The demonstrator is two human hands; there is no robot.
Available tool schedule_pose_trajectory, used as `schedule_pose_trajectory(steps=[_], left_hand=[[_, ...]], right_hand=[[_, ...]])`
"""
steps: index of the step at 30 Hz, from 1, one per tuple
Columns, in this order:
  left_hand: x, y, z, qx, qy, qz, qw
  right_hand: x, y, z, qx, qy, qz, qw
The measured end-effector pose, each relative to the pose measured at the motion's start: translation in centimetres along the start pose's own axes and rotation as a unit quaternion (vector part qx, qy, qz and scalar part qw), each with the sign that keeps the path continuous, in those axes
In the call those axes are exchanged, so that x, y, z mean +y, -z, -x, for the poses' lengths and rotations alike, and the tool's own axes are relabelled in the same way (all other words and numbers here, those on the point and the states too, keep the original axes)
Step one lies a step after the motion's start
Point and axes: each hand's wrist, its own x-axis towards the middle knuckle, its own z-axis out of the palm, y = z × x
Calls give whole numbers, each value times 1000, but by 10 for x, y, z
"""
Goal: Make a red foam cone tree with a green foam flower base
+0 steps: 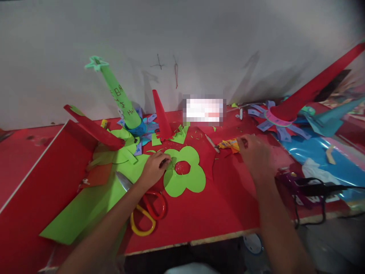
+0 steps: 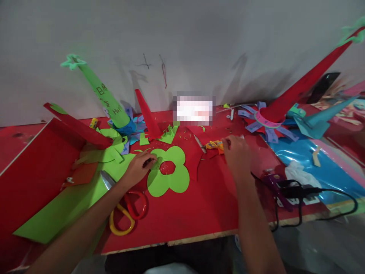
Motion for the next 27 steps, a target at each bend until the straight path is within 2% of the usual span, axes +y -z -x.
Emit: schedule_pose_trajectory(steps=[1,3,5,7,11,16,19,21,23,27], left_hand=[[0,0,0,-1,-2,-1,1000],[-1,0,0,-1,-6,-3,1000],[-1,0,0,1,-6,-4,1000],[-1,-1,0,4,-4,-3,1000],[-1,-2,1,12,-6,-4,1000],[0,-2,1,15,-4,-7,1000],[2,-1,0,9,0,-7,1000],[3,0,0,6,2,-8,1000],[4,1,0,3,2,-7,1000],[4,0,0,2,-1,-6,1000]], right_hand=[[-10,-2,3,-7,-3,-67,998],[-33,-7,12,-113,12,-215,970],[-54,-14,21,-225,30,-288,930],[-70,-21,30,-287,21,-326,901],[-82,-30,38,-348,-18,-419,838],[-87,-30,42,-369,-26,-499,784],[-90,-38,46,-350,-45,-504,789],[-91,-46,50,-314,-41,-485,815],[-90,-53,52,-302,-30,-469,830],[-88,-57,53,-257,15,-424,868]])
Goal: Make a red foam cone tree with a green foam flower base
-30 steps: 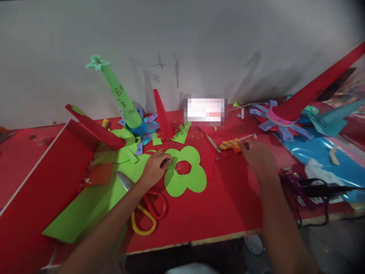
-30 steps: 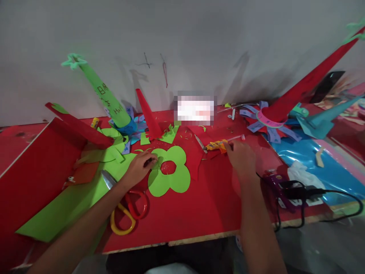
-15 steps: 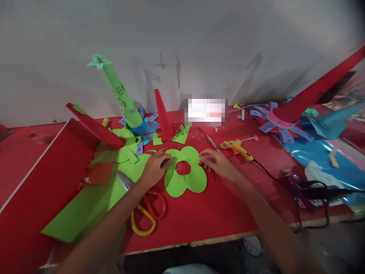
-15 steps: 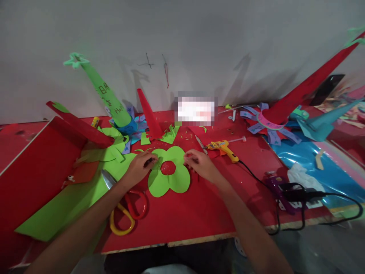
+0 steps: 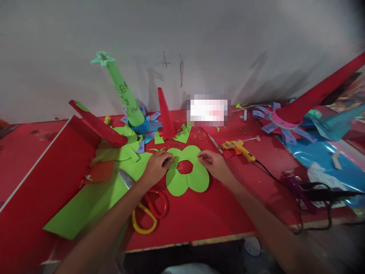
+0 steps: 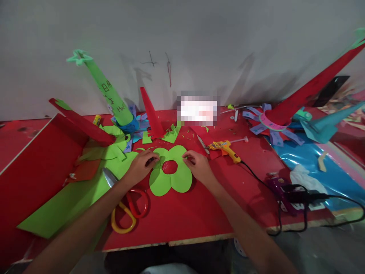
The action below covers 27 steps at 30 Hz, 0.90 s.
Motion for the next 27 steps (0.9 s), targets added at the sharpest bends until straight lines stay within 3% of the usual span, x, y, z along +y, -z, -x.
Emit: schedule_pose_trajectory(steps=[3,9,12,15,21,24,27], left_hand=[[1,0,0,25,-4,26,999],[4,17,-11,170,20,63,983],[-4,25,-33,219,31,72,973],[-19,24,-70,262,24,148,953],[-36,12,-145,264,-7,225,938],[-34,12,-158,274,-2,209,939],[-22,23,-150,285,-19,205,936]], right_hand=[[-1,3,-1,11,10,32,999],[1,11,-8,59,-2,-83,995],[4,19,-11,95,-29,-130,986],[7,32,-12,131,-53,-163,976],[10,52,-14,163,-70,-166,970],[12,56,-15,154,-66,-129,977],[15,59,-16,166,-42,-42,984]])
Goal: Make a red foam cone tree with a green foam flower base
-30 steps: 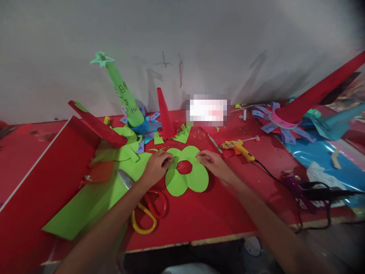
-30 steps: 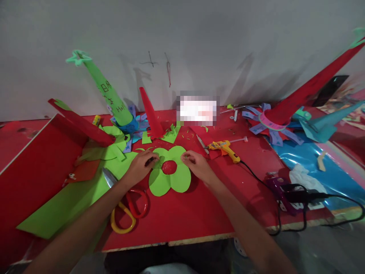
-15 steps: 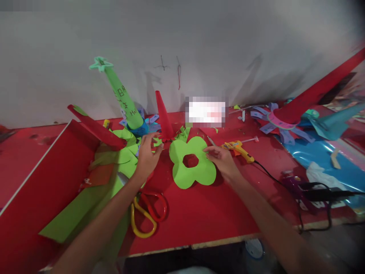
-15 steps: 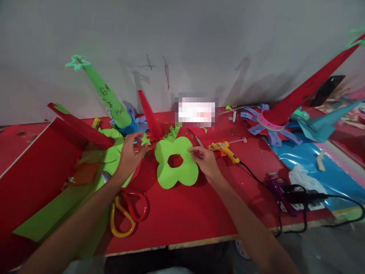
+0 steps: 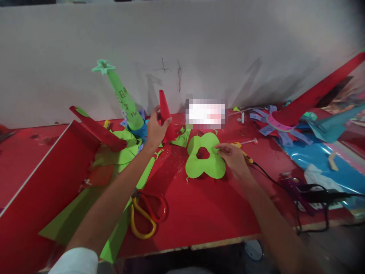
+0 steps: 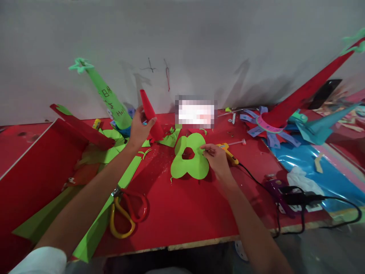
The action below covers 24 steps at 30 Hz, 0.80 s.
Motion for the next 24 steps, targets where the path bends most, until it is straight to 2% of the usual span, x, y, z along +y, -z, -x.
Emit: schedule_pose_trajectory(steps=[4,7,9,14,18,24], left_hand=[[39,21,18,-31,-8,19,999],[67,35,45,-65,13,22,998],[79,40,65,-80,34,19,996],[84,43,102,-121,93,14,988],[81,41,110,-118,98,26,988],[83,45,117,-112,104,62,986]], right_hand=[[1,4,-1,30,29,94,995],[0,4,1,32,54,132,989],[-2,5,2,18,69,144,987],[-6,6,2,-8,64,118,991],[-6,10,-1,18,37,42,998],[-5,22,-6,17,-21,-30,999]])
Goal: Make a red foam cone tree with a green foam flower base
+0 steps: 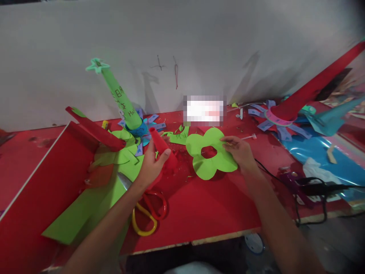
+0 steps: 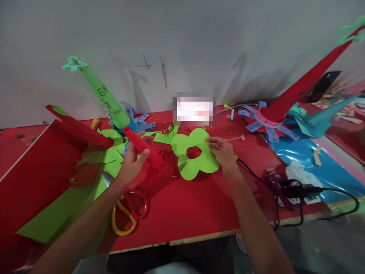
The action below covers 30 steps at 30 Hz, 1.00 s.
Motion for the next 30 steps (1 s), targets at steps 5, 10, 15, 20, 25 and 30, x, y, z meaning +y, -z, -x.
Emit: schedule_pose_trajectory(steps=[5,10,15,20,25,30], left_hand=[[-5,6,5,53,-32,13,998],[-14,10,10,90,-78,14,993],[-4,16,16,252,-178,-44,950],[14,20,36,229,-295,-207,904],[27,3,51,-13,-449,-318,835],[48,-23,44,-129,-466,-369,794]], right_hand=[[-3,8,-5,-18,-28,-27,999],[-3,11,-7,-43,-30,-37,998],[-3,14,-7,-49,-11,-16,999],[-3,15,-7,-43,-13,-46,998],[-5,10,-3,-53,-41,-83,994],[-11,-3,5,-82,-75,-123,986]])
